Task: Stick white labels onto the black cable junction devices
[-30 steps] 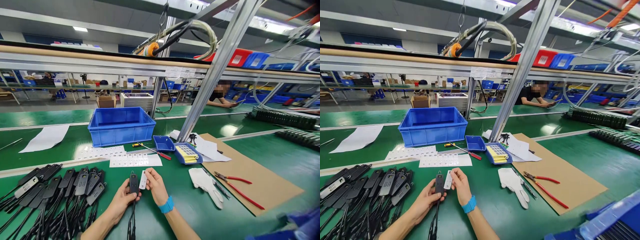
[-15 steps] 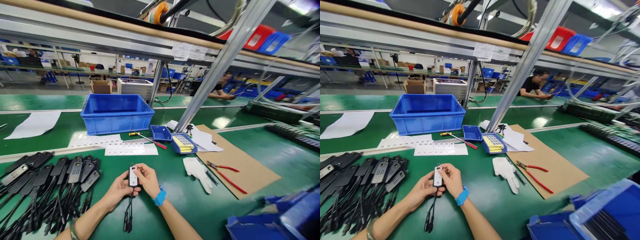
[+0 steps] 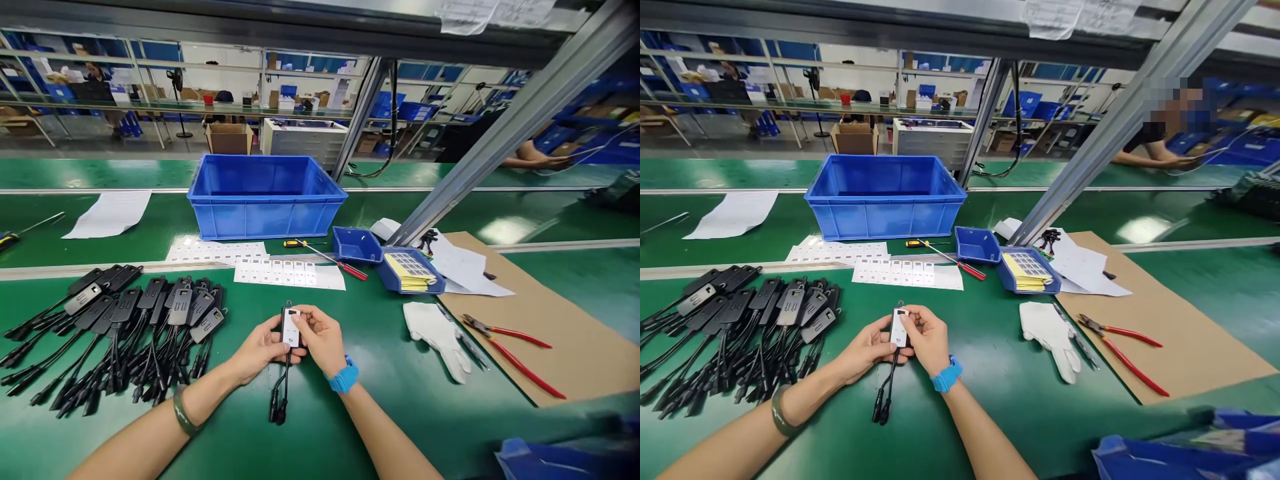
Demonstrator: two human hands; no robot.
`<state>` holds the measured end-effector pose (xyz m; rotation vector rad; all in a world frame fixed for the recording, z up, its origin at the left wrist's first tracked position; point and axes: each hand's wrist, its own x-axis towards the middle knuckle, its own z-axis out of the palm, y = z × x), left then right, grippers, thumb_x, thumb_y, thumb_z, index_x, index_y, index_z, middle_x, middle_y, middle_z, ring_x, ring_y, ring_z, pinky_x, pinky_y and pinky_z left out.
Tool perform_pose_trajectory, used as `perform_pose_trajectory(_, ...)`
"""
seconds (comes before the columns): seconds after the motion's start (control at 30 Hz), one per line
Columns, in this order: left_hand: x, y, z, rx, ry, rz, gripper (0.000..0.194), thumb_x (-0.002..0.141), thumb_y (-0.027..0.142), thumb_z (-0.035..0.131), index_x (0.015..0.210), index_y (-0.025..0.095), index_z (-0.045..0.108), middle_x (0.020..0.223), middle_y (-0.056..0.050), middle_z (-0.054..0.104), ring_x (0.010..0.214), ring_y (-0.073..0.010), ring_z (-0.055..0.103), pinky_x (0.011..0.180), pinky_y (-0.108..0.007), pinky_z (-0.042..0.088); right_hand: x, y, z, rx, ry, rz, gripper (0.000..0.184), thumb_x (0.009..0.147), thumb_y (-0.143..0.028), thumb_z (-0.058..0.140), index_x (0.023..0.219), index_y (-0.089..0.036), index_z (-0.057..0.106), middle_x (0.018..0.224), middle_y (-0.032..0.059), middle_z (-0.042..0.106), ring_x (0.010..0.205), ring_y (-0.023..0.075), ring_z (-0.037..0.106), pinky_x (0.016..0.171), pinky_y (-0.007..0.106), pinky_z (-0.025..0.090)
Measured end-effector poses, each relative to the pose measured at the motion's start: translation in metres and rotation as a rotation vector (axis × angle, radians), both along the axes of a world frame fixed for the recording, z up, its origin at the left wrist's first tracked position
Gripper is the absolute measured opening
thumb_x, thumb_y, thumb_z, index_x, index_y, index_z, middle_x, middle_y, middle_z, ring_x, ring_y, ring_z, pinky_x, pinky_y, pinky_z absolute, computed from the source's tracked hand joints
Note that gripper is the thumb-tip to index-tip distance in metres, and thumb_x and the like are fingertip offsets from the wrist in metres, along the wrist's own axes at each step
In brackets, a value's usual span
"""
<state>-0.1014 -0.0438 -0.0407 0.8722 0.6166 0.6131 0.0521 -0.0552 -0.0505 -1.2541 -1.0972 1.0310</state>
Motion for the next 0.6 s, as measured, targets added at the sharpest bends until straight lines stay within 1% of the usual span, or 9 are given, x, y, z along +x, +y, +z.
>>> perform_pose_trajectory(0.07, 0.0002, 0.0001, -0.0007, 0.010, 0.003, 0.001, 0.075, 0.079, 0.027, 0.073, 0.141, 0.013, 0.033, 0.096, -0.016, 0.068, 0.092, -0.0277, 0.067, 0.089, -0.043, 0.049, -0.0001, 0.0002, -0.0005, 0.001, 0.007, -0.011, 0.024, 0.080, -0.038, 0.065, 0.091, -0.018, 0.067, 0.069, 0.0012, 0.057, 0.056, 0.0112, 0.048, 0.049, 0.024, 0.041)
perform_pose_trajectory(0.2, 0.0004, 0.0003, -0.0028, 0.047, 0.020, -0.019, 0.076, 0.079, 0.029, 0.073, 0.142, 0.013, 0.033, 0.095, -0.016, 0.068, 0.092, -0.0279, 0.067, 0.087, -0.042, 0.050, -0.0013, 0.0000, 0.0003, 0.009, 0.024, -0.052, 0.029, 0.078, -0.035, 0.066, 0.101, -0.018, 0.066, 0.065, -0.0025, 0.050, 0.053, 0.0095, 0.045, 0.049, 0.024, 0.041)
perform_pose_trajectory(0.27, 0.0006, 0.0007, -0.0037, 0.062, 0.026, -0.026, 0.076, 0.080, 0.030, 0.073, 0.142, 0.013, 0.033, 0.095, -0.016, 0.068, 0.092, -0.0278, 0.066, 0.086, -0.041, 0.050, -0.0021, -0.0005, 0.0012, 0.015, 0.031, -0.065, 0.030, 0.077, -0.034, 0.067, 0.103, -0.018, 0.064, 0.065, -0.0033, 0.049, 0.052, 0.0090, 0.044, 0.048, 0.024, 0.040)
perform_pose_trajectory(0.47, 0.0013, 0.0018, -0.0042, 0.069, 0.026, -0.037, 0.076, 0.080, 0.030, 0.072, 0.143, 0.014, 0.031, 0.096, -0.016, 0.068, 0.091, -0.0272, 0.067, 0.084, -0.039, 0.051, -0.0026, -0.0019, 0.0012, 0.021, 0.008, -0.084, 0.021, 0.078, -0.035, 0.066, 0.091, -0.018, 0.062, 0.063, -0.0028, 0.051, 0.050, 0.0088, 0.045, 0.046, 0.023, 0.040)
perform_pose_trajectory(0.6, 0.0014, 0.0021, -0.0043, 0.069, 0.026, -0.042, 0.078, 0.079, 0.033, 0.074, 0.142, 0.013, 0.032, 0.095, -0.016, 0.069, 0.092, -0.0278, 0.067, 0.084, -0.039, 0.051, -0.0019, -0.0020, 0.0006, 0.026, -0.003, -0.096, 0.020, 0.078, -0.035, 0.066, 0.090, -0.018, 0.062, 0.064, -0.0024, 0.052, 0.051, 0.0091, 0.046, 0.046, 0.023, 0.040)
